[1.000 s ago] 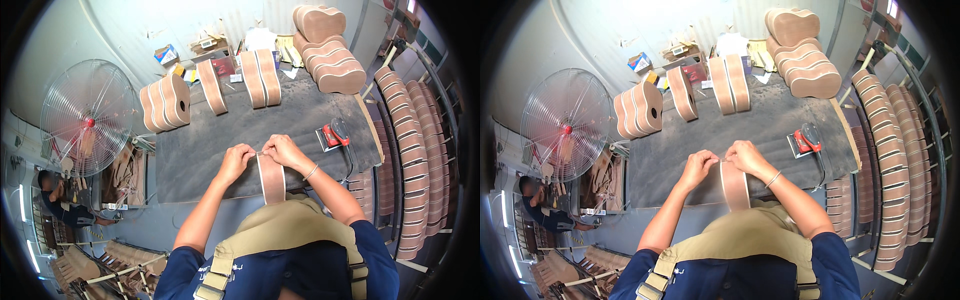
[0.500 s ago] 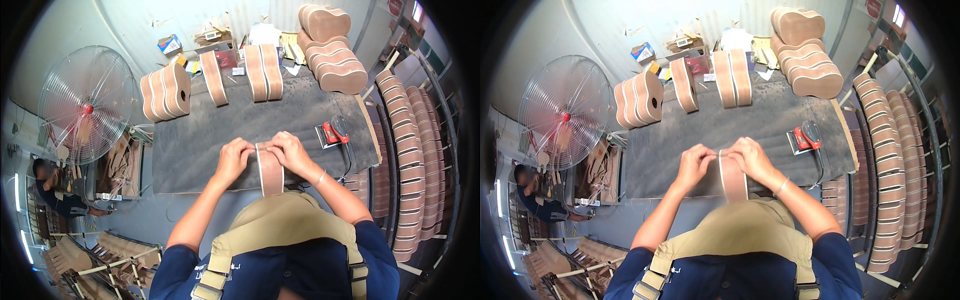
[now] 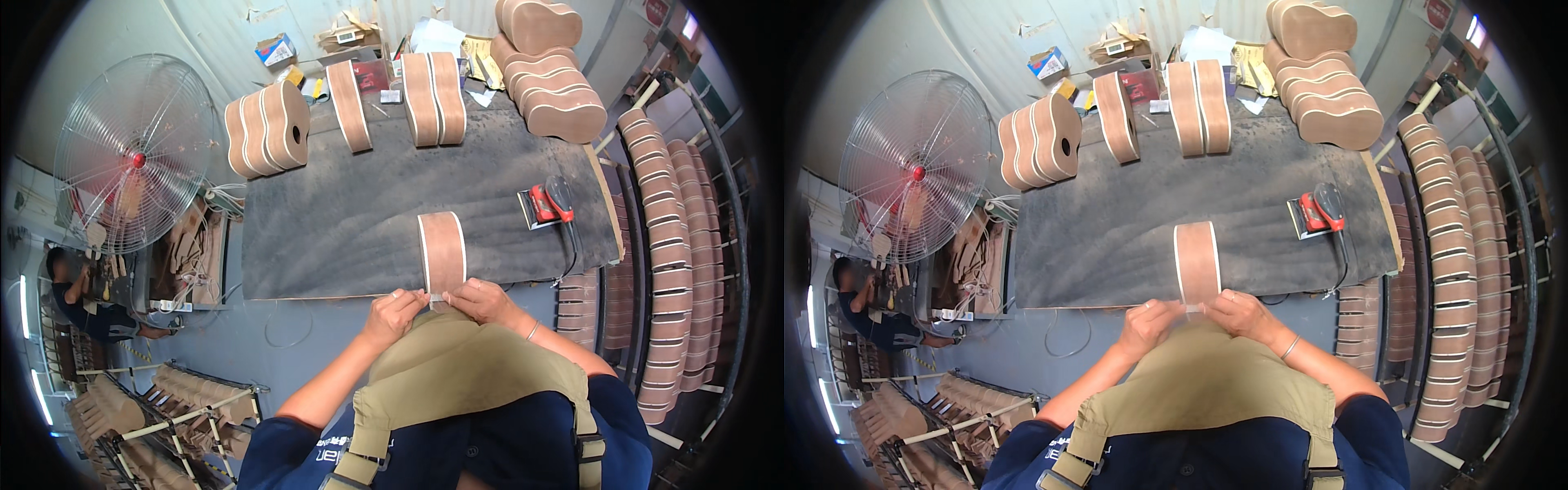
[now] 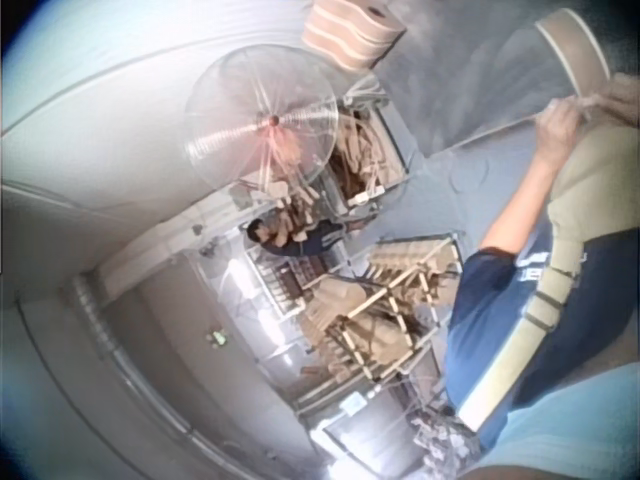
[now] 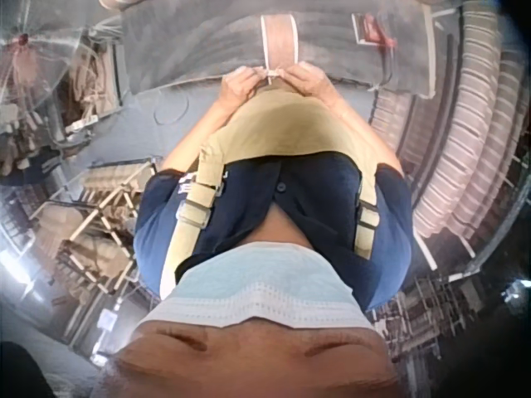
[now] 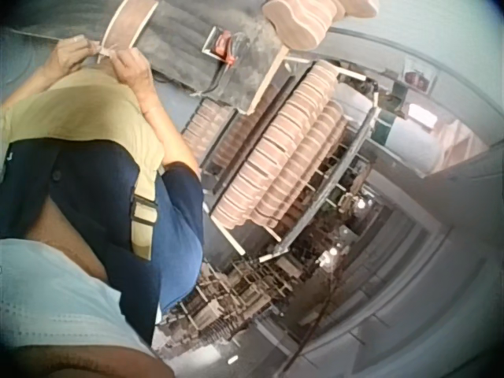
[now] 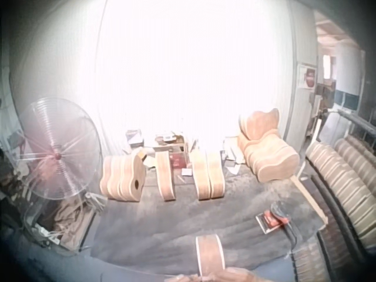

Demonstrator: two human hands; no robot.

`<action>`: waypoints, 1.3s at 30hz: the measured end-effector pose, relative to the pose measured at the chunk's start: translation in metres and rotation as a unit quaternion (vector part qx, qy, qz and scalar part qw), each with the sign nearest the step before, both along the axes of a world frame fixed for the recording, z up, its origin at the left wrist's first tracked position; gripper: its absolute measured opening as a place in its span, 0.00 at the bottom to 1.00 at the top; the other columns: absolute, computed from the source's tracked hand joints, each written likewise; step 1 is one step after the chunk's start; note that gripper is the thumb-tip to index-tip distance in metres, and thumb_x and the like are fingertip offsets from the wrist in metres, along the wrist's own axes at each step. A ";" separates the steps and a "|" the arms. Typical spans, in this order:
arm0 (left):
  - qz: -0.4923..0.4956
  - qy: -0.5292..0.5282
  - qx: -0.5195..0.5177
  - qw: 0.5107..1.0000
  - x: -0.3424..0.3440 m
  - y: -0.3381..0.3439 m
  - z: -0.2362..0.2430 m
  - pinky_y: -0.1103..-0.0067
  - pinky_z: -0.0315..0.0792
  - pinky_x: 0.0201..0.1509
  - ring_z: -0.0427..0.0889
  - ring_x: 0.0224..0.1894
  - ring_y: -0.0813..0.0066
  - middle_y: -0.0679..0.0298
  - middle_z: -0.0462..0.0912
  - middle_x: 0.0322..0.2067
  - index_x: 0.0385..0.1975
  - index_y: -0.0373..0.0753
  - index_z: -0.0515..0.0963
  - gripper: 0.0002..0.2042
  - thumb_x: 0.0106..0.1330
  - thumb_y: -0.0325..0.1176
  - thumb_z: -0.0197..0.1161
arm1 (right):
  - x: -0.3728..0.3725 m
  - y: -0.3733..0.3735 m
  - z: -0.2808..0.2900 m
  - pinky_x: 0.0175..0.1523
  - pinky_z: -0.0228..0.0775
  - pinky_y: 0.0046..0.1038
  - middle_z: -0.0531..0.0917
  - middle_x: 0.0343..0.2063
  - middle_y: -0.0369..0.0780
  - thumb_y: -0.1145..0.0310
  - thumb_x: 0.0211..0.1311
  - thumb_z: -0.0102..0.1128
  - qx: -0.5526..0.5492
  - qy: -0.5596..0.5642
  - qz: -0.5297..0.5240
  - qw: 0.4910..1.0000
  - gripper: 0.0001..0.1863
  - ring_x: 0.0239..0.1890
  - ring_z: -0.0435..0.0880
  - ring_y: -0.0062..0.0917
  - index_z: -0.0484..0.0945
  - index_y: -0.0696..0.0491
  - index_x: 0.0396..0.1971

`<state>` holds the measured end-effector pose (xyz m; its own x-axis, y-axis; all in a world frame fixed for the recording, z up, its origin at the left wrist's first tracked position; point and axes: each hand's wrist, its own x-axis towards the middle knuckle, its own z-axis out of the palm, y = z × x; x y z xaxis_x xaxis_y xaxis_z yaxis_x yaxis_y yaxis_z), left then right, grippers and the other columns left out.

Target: The person sands the edges of wooden guitar bodies using a small sanding block. They repeatedly flip the guitar bodies to sand different sides and edges, including the sound hole area. The person places the sanded guitar bodies on a stack on the table.

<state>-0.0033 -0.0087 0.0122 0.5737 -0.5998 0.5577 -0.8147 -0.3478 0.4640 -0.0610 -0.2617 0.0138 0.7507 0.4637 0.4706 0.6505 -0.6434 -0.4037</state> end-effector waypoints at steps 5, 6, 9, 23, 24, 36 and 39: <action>-0.130 0.238 0.137 0.953 0.011 0.012 0.007 0.65 0.81 0.37 0.86 0.34 0.55 0.58 0.86 0.32 0.35 0.37 0.87 0.04 0.61 0.24 0.69 | 0.000 -0.004 0.009 0.41 0.78 0.31 0.84 0.30 0.38 0.76 0.56 0.69 0.028 0.136 0.073 0.988 0.12 0.33 0.83 0.33 0.89 0.53 0.41; -0.148 0.298 0.160 0.929 0.016 0.011 0.011 0.64 0.81 0.38 0.86 0.35 0.53 0.57 0.86 0.32 0.35 0.37 0.86 0.04 0.61 0.25 0.69 | 0.004 -0.006 0.010 0.41 0.78 0.31 0.84 0.29 0.38 0.76 0.56 0.68 0.047 0.150 0.097 0.983 0.10 0.33 0.83 0.33 0.89 0.53 0.39; -0.115 0.238 0.102 0.959 0.023 0.006 0.032 0.65 0.80 0.38 0.86 0.35 0.52 0.56 0.85 0.31 0.36 0.37 0.87 0.04 0.62 0.26 0.69 | 0.012 -0.007 0.034 0.41 0.77 0.33 0.85 0.27 0.39 0.76 0.56 0.68 0.043 0.183 0.030 0.982 0.06 0.33 0.83 0.34 0.87 0.53 0.34; 0.042 -0.028 0.022 0.998 0.018 -0.001 0.019 0.69 0.78 0.31 0.86 0.31 0.64 0.61 0.85 0.30 0.42 0.43 0.88 0.15 0.56 0.18 0.68 | 0.032 -0.003 0.017 0.38 0.76 0.32 0.76 0.30 0.36 0.78 0.56 0.64 0.016 -0.105 -0.013 0.994 0.17 0.32 0.77 0.30 0.87 0.54 0.47; 0.024 0.003 0.040 0.999 0.008 0.002 0.015 0.70 0.79 0.33 0.87 0.34 0.63 0.60 0.87 0.32 0.42 0.42 0.88 0.16 0.54 0.19 0.68 | 0.026 -0.005 0.003 0.37 0.75 0.30 0.73 0.28 0.35 0.77 0.55 0.65 -0.008 -0.130 0.003 0.991 0.18 0.32 0.77 0.29 0.87 0.53 0.47; 0.075 0.003 0.033 0.997 0.081 -0.055 0.076 0.61 0.73 0.44 0.78 0.37 0.49 0.55 0.78 0.29 0.31 0.35 0.82 0.05 0.60 0.24 0.72 | 0.080 -0.025 0.068 0.46 0.79 0.39 0.87 0.35 0.45 0.80 0.60 0.66 0.112 -0.003 -0.134 0.985 0.09 0.38 0.85 0.43 0.87 0.57 0.40; 0.060 0.090 0.025 0.994 0.105 -0.070 0.059 0.61 0.71 0.40 0.75 0.34 0.49 0.54 0.74 0.28 0.28 0.34 0.79 0.06 0.61 0.25 0.72 | 0.097 -0.039 0.060 0.44 0.77 0.41 0.85 0.34 0.45 0.79 0.60 0.65 0.147 0.051 -0.122 0.980 0.11 0.37 0.82 0.45 0.87 0.54 0.42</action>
